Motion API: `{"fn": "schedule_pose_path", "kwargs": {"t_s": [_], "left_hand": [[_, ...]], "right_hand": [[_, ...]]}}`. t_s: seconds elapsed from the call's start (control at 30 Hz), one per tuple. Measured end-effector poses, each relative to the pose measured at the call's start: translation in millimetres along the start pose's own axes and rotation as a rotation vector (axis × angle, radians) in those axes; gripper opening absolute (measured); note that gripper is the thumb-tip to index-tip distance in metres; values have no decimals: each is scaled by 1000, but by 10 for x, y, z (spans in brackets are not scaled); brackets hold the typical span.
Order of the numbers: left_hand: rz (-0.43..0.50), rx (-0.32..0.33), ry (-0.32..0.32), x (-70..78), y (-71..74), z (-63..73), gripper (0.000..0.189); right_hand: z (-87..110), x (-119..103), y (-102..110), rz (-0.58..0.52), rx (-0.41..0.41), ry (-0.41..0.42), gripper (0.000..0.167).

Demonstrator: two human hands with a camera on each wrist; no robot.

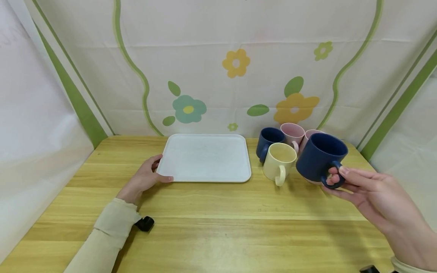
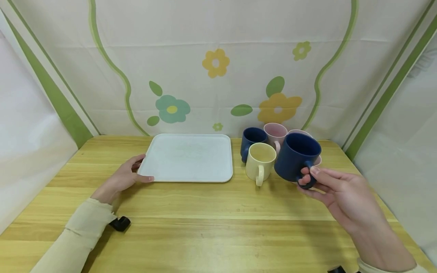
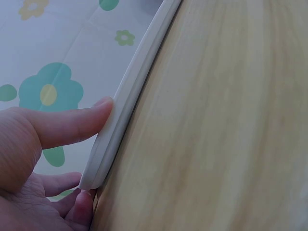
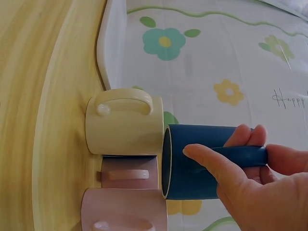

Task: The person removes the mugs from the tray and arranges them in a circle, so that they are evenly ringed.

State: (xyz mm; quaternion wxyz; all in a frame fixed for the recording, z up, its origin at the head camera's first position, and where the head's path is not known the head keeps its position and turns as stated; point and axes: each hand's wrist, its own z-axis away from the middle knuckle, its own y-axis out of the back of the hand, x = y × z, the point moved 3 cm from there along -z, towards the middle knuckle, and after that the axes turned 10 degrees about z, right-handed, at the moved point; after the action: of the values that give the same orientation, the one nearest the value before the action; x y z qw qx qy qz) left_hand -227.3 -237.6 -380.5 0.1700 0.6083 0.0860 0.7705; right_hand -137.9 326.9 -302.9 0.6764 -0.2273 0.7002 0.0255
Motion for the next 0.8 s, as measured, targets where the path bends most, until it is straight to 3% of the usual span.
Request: {"fn": "schedule_pose_path", "kwargs": {"t_s": [0.33, 0.8], "left_hand": [[21, -6, 6, 22, -30, -10, 113], [32, -1, 9, 14, -23, -14, 113]], "right_hand": [[-40, 95, 11, 22, -50, 7, 47], [-53, 310, 39, 16, 13, -63, 43]]}}
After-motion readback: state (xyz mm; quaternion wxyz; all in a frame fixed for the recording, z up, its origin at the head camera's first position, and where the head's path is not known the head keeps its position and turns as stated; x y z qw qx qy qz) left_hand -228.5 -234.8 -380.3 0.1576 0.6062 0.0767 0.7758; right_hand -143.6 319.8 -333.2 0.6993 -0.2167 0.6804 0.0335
